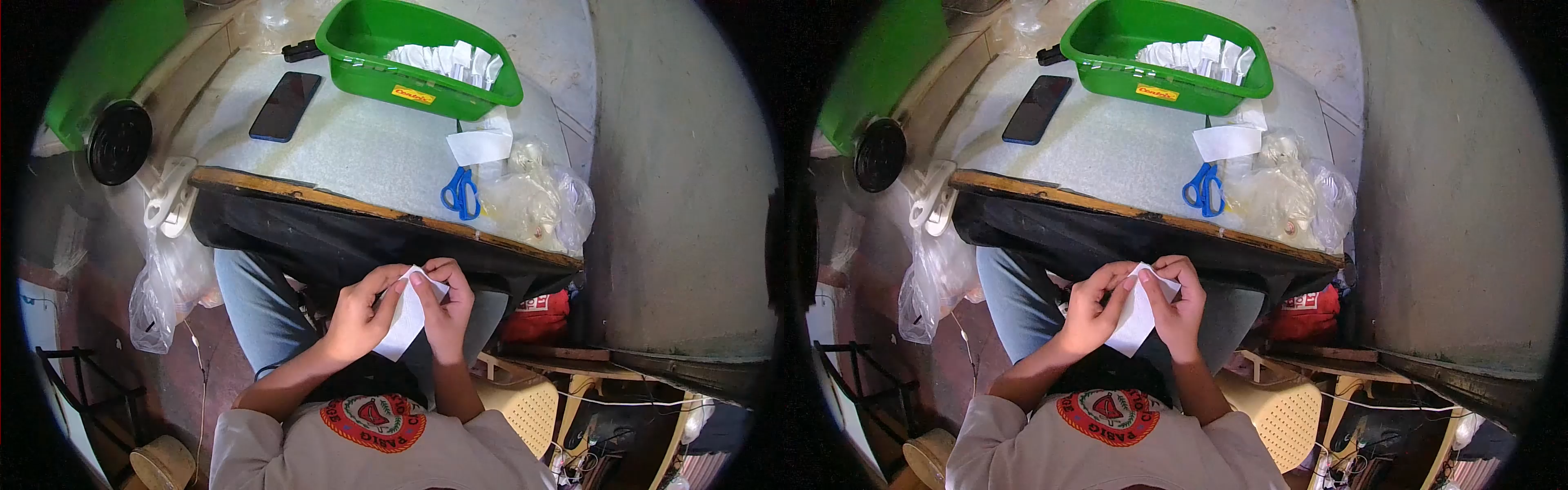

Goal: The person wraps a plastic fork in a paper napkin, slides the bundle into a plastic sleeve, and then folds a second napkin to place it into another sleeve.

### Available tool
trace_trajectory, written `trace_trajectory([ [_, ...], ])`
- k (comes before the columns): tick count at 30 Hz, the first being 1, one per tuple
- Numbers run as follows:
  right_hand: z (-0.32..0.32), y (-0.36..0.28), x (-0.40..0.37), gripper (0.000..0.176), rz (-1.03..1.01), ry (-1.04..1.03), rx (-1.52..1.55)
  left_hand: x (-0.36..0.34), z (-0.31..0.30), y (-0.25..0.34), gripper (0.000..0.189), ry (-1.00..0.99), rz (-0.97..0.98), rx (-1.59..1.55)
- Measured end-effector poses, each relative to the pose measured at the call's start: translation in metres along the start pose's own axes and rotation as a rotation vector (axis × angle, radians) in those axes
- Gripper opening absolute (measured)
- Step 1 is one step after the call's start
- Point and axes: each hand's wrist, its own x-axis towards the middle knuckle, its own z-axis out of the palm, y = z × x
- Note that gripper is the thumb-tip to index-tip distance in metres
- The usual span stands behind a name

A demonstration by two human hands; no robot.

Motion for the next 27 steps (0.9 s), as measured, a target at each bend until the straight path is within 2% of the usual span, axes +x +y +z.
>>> trace_trajectory([
  [27, -0.0014, 0.0014, -0.0004, 0.019, 0.003, 0.001, 0.009, 0.0005, 0.0013, -0.0040, 0.020, 0.016, 0.031, 0.002],
])
